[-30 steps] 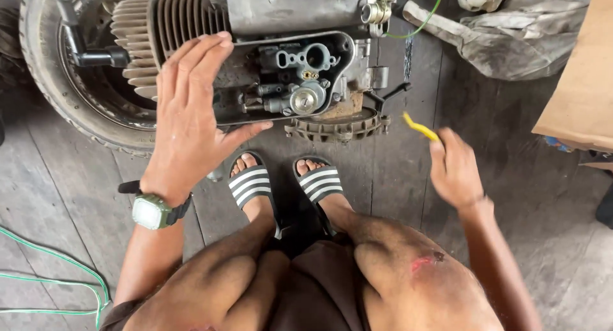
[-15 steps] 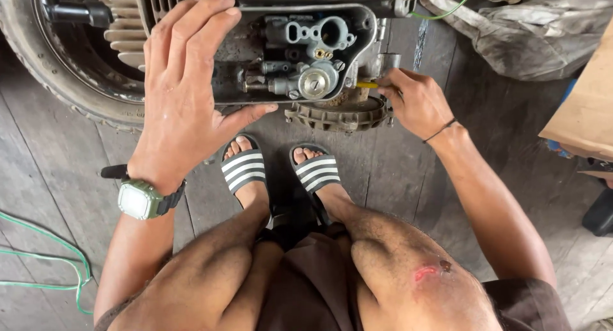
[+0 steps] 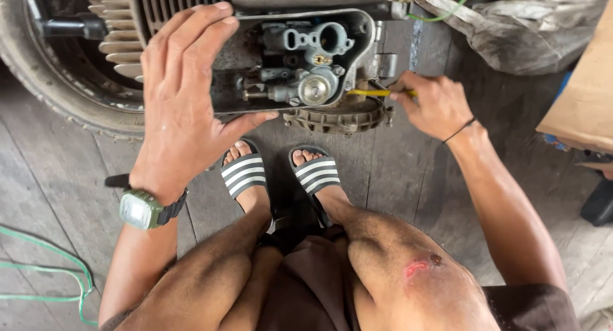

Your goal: Cleaning the exterior of a motorcycle engine block and carburetor area using a small brush, and occasionally moving a tire.

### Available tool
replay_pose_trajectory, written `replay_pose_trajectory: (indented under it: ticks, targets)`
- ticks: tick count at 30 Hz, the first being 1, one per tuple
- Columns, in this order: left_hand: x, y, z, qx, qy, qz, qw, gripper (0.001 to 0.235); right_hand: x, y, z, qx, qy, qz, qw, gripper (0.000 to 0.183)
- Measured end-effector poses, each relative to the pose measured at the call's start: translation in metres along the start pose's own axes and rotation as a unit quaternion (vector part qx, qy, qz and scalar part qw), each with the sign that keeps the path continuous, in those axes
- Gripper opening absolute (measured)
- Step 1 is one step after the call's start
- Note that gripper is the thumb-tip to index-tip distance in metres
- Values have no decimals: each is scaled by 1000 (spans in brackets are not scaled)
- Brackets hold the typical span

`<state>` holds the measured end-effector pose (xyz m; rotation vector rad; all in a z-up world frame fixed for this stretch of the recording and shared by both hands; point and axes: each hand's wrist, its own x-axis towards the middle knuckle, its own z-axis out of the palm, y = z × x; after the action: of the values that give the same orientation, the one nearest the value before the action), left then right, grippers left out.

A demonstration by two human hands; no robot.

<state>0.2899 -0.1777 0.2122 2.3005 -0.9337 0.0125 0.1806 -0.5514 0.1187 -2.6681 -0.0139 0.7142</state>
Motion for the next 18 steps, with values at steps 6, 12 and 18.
replay_pose_trajectory:
  ticks: [6,12,18]
  targets:
    - [-1,-1,2,-10,-5,-1,1000,78,7,-4,8,34,-47,-21,998,15]
    - [0,1,1,-21,-6,-7,1000,80,12,-19,8,29,-60,-11,998,15]
    - [1,-3,2,-2,-10,-10,1000,80,6,-4,4,-14,-25,-34,999,16]
